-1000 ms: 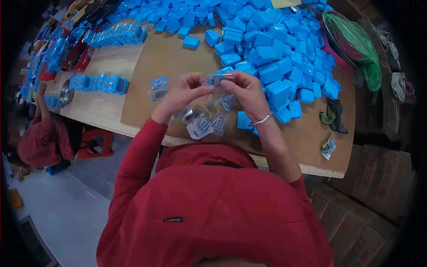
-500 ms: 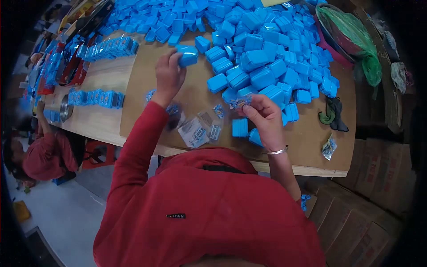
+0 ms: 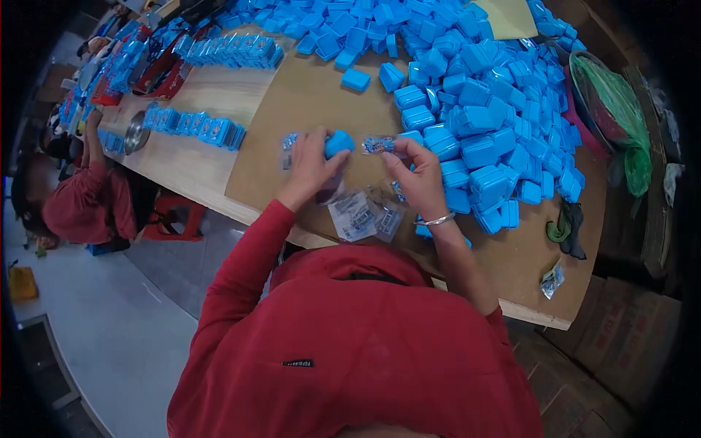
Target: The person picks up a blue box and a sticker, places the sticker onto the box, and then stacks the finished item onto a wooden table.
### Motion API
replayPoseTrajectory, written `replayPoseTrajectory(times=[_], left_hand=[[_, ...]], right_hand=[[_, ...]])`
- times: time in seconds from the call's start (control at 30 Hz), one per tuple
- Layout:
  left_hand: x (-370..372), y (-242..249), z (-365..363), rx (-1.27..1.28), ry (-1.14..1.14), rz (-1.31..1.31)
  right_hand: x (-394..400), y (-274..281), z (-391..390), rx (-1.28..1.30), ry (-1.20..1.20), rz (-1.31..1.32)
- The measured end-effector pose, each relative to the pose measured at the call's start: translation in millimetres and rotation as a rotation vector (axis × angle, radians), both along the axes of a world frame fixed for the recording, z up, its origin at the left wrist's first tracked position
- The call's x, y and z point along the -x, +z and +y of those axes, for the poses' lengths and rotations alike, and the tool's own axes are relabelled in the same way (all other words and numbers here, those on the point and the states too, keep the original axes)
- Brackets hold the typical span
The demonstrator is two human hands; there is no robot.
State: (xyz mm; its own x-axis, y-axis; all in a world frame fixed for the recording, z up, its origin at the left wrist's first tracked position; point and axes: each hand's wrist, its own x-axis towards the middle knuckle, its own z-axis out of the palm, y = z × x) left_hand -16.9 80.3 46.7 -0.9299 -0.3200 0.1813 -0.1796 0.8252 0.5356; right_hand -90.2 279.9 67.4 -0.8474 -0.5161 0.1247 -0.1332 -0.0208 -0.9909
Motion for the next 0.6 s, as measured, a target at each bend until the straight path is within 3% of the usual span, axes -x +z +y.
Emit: replayPoseTrajectory(times=[0.1,0.2,0.27,0.37,0.47,0.6], left_hand=[[-8,0,10,-0.665,-0.019,0.081],[-14,31,24,-0.995,-0.042,0.146],[-15,36,24,-1.075,-0.047,0.150],[-15,45,23,-1.142,-0.074,0.169],[-17,53,24,-1.179,-0.099,0.180],[-23,57,24,-1.103,-0.157,0.159]], right_hand=[[-1,-1,2,-0.054,-0.006,0.175],[-5,2,0,-0.020,0.009,0.205],[-5,3,-1,0.025,0.027,0.207],[-8,26,4,0.057,0.118,-0.100],[-1,27,10,0.057,0.201,-0.229],[-7,30,9,0.252,0.137,-0.212]])
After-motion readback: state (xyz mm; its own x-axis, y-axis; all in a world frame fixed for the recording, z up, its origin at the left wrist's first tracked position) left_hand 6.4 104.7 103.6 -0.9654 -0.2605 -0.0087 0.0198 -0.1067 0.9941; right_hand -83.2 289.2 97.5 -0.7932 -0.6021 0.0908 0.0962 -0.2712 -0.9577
